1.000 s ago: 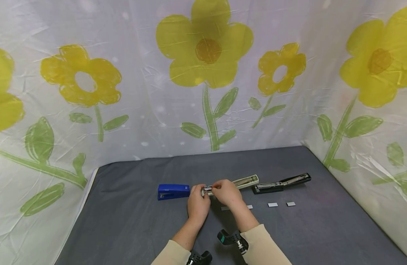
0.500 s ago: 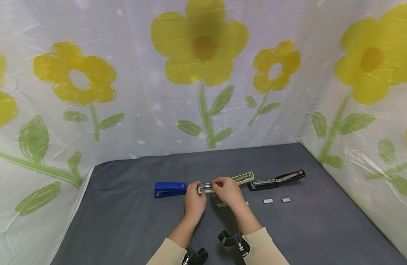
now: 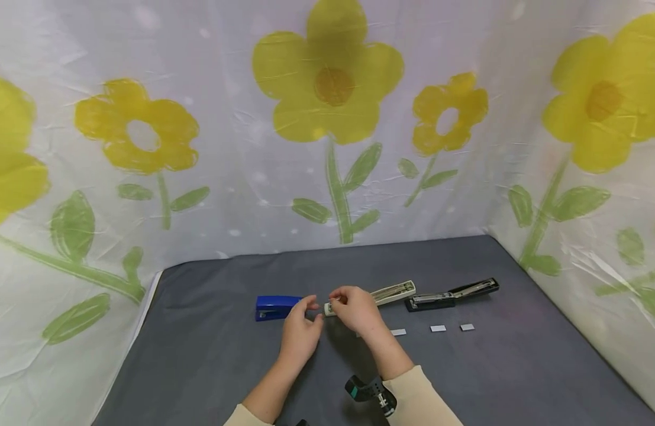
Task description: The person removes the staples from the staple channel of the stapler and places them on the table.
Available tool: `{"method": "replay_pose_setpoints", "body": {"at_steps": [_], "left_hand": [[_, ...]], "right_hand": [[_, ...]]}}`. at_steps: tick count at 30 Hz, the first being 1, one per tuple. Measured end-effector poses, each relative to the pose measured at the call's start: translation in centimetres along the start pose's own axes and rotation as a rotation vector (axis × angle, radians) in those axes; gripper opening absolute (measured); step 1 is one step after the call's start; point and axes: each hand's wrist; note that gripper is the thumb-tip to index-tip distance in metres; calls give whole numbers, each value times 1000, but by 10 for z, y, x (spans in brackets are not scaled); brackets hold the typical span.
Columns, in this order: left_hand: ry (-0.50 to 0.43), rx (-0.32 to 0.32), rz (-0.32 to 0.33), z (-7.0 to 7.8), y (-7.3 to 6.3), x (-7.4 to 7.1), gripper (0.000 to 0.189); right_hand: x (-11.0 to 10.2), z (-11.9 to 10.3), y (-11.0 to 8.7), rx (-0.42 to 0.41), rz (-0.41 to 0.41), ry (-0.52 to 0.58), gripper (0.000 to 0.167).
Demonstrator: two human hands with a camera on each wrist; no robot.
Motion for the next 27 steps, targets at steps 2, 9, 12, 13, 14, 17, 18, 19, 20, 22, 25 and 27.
{"method": "replay_pose_setpoints", "body": {"at_steps": [2,9,12,13,14,17,18,19,20,22,25,27], "left_hand": [[-10,5,7,-2,1,-10,41],[-52,56,161,-20,11,-47,34],[-63,70,233,-30,21,-62,33],[-59,65,245,-34,23,-67,33],[-50,55,250,-38,27,-72,33],[16,4,224,-53,39,-87,35],[41,-21,202,-58,43,-92,37],[61,-53,175,-63,46,-96,38],[81,-80,149,-68,49,-101,39],[103,-132,100,-76,53,-108,40],[123,-178,39,-85,57,-116,38],[160,-171,-28,-90,57,-118,39]], "right_hand": [[5,-4,1,-21,-5,2,21],[28,-21,8,-116,-37,-52,18],[40,-34,13,-161,-60,-90,18],[45,-37,13,-180,-63,-112,18],[50,-41,14,-194,-70,-138,21],[68,-53,15,-245,-72,-247,31],[75,-56,15,-264,-70,-295,34],[82,-60,15,-278,-69,-346,38],[89,-63,15,-290,-67,-401,41],[103,-68,17,-322,-38,-516,45],[119,-72,20,-360,20,-652,44],[126,-72,24,-380,56,-702,41]]}}
Point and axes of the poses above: each hand's wrist, its own y-axis towards the middle knuckle, its own x-axis out of the palm, z = x × y, and after that the axes turned 6 degrees about z, right-handed
